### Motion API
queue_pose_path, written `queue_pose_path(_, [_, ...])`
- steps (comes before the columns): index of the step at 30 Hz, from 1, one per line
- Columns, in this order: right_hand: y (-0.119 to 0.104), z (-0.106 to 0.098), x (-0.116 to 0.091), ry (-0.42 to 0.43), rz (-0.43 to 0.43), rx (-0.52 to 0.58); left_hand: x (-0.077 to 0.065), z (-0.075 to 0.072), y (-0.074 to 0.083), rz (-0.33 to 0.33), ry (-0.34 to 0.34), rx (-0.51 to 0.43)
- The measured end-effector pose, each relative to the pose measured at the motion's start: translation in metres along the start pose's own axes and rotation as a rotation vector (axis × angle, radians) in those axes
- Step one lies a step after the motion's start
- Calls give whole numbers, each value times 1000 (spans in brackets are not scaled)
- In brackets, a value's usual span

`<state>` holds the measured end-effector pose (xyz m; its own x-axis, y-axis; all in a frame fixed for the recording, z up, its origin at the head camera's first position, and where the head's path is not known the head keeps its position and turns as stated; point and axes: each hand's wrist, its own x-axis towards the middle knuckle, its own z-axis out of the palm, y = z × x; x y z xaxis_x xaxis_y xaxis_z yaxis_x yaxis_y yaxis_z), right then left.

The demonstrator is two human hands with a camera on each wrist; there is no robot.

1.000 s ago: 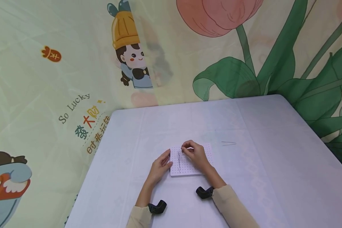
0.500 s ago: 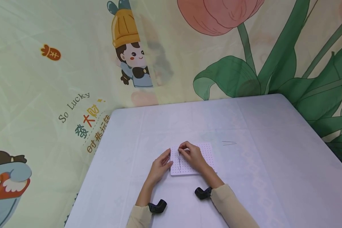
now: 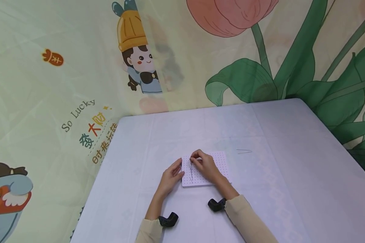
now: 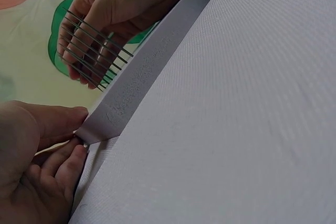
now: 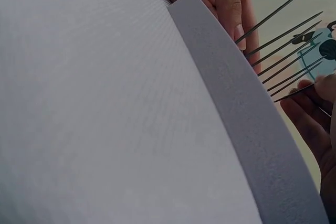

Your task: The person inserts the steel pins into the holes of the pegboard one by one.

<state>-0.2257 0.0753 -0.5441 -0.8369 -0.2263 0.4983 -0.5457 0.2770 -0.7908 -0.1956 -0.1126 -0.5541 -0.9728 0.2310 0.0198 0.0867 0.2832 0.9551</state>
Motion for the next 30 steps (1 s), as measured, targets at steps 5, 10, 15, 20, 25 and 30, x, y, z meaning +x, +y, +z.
queue_pose_path(5, [0,1,-1,-31,8,-25,-1,0,0,-18,0,-11])
queue_pose_path(10, [3,2,-2,-52,11,-29,-1,-1,-2,-12,-5,-13])
queue_pose_path(15, [5,3,-2,-48,-18,-37,-1,-2,-1,8,-10,-7])
queue_pose_path(20, [5,4,-2,-46,-28,-35,-5,-4,14,24,-14,-23])
queue_pose_path(25, [4,3,-1,-57,4,-39,-10,-6,28,27,-20,-23])
queue_pose_path(30, [-6,1,1,-64,29,-15,-4,-4,12,21,-3,-19])
